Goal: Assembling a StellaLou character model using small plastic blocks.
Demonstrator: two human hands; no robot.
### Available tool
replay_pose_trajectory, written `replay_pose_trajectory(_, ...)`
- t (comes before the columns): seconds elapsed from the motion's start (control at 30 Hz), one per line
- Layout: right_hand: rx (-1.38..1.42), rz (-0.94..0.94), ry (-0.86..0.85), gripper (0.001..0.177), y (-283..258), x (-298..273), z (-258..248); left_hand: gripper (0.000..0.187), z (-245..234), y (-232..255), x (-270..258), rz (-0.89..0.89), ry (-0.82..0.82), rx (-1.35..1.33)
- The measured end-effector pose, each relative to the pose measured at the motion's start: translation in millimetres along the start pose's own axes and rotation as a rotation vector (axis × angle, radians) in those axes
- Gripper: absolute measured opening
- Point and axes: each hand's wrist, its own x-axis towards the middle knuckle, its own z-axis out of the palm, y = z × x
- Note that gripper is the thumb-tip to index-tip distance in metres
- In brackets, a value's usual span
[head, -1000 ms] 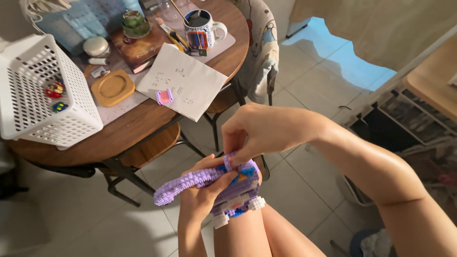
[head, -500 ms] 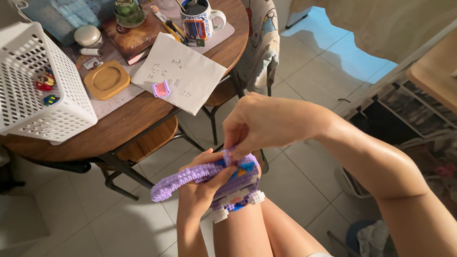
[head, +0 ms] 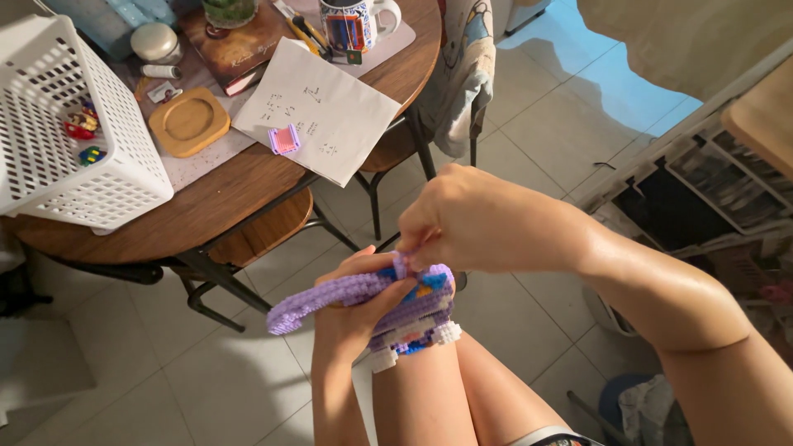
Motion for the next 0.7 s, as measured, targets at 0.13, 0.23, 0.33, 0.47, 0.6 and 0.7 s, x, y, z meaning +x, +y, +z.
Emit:
replay_pose_trajectory(0.13,-0.017,-0.106,0.054,0.015,3.8,-6.2,-1.1,0.029,2.7,0.6,-2.7,-0.299,0.038,-0.191)
replay_pose_trajectory(0.23,0.020,-0.174,0.029,0.015,6.1,-8.8,-1.6,0.028,3.2,-2.4,-2.9,-0.002,0.031,0.008)
replay_pose_trajectory(0.33,0.026,-0.310,0.053,0.014,10.3,-6.7,3.5,0.031,5.5,-3.9,-6.7,-0.142,0.063,-0.078)
replay_pose_trajectory(0.47,0.035,-0.222,0.113,0.013,12.9,-4.2,9.7,0.027,3.1,-2.9,-2.5,-0.018,0.032,0.012)
replay_pose_trajectory(0.6,0.033,-0.247,0.166,0.013,9.8,-5.5,12.0,0.029,3.6,-3.0,-0.5,-0.029,0.069,0.089)
replay_pose_trajectory(0.7,0.035,-0.232,0.183,0.013,9.0,-8.1,17.7,0.028,1.8,10.5,-0.5,-0.238,0.046,-0.112)
